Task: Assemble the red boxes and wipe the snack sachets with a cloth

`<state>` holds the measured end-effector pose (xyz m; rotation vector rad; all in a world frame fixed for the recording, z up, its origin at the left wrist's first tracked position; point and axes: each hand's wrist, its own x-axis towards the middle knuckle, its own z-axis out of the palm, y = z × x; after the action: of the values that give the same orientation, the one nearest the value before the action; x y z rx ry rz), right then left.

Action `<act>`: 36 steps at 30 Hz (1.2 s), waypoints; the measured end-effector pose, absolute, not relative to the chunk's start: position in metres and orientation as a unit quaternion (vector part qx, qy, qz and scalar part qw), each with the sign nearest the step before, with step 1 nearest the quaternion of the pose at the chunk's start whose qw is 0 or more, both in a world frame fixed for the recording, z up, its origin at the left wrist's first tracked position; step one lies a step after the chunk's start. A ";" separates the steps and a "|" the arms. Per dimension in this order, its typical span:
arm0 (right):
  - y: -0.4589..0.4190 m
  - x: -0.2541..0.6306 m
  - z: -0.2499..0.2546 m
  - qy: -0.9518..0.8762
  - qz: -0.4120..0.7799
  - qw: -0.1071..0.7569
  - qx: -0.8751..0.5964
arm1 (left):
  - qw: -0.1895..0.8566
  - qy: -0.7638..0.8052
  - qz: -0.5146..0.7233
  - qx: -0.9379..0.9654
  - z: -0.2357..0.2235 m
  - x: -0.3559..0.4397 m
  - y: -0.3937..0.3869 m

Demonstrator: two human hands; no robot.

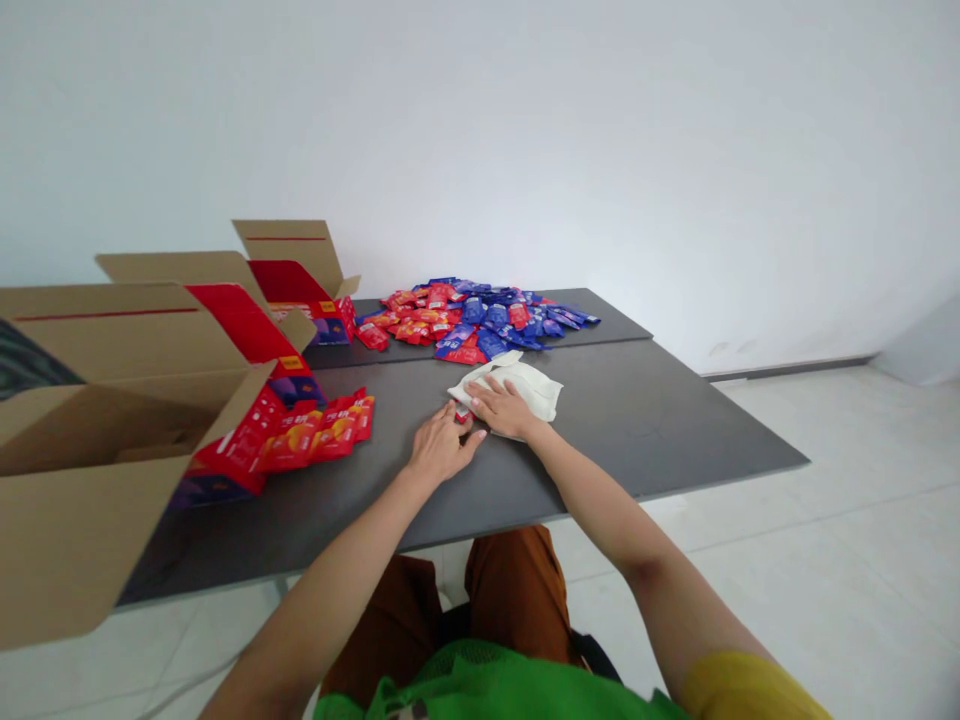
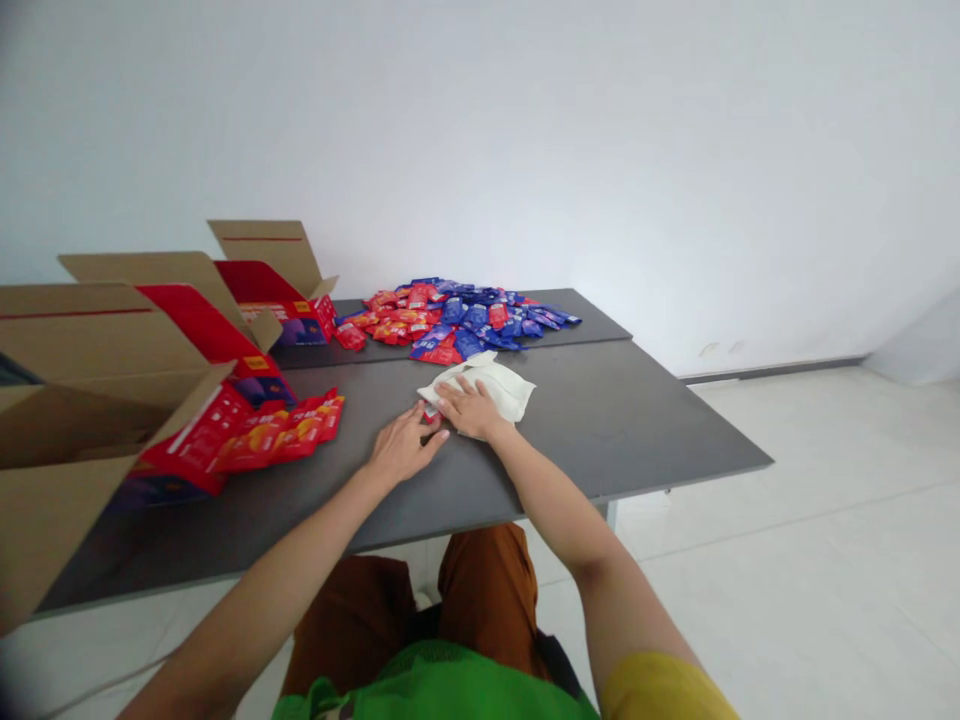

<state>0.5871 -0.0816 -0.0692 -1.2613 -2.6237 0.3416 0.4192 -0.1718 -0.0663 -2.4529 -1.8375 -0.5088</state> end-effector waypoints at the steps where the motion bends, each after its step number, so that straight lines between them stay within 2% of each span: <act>1: -0.077 0.593 -0.070 -0.878 0.107 0.100 -0.455 | 0.014 -0.596 -0.158 -0.787 -0.066 0.419 -0.171; 5: -0.069 0.605 -0.070 -0.863 0.105 0.086 -0.486 | -0.011 -0.610 -0.128 -0.782 -0.064 0.419 -0.169; 12: -0.096 0.579 -0.066 -0.921 0.133 0.094 -0.353 | -0.045 -0.584 -0.066 -0.808 -0.056 0.405 -0.167; 15: -0.093 0.579 -0.068 -0.910 0.141 0.094 -0.379 | -0.053 -0.574 -0.050 -0.816 -0.052 0.400 -0.164; 20: -0.067 0.597 -0.072 -0.849 0.120 0.094 -0.506 | -0.079 -0.581 -0.019 -0.810 -0.051 0.398 -0.157; 23: -0.063 0.602 -0.073 -0.856 0.103 0.085 -0.499 | -0.081 -0.579 -0.020 -0.811 -0.055 0.397 -0.154; 26: -0.076 0.593 -0.070 -0.892 0.105 0.083 -0.432 | -0.081 -0.580 -0.024 -0.810 -0.058 0.395 -0.154; 29: -0.094 0.579 -0.062 -0.921 0.132 0.070 -0.359 | -0.079 -0.572 -0.029 -0.816 -0.057 0.393 -0.157; 36: -0.098 0.585 -0.050 -0.905 0.272 0.031 -0.325 | -0.094 -0.571 -0.032 -0.815 -0.051 0.394 -0.160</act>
<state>0.5850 -0.0979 -0.0497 -1.0004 -2.7891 0.8395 0.3938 -0.1597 -0.0513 -2.7243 -1.9102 -0.1062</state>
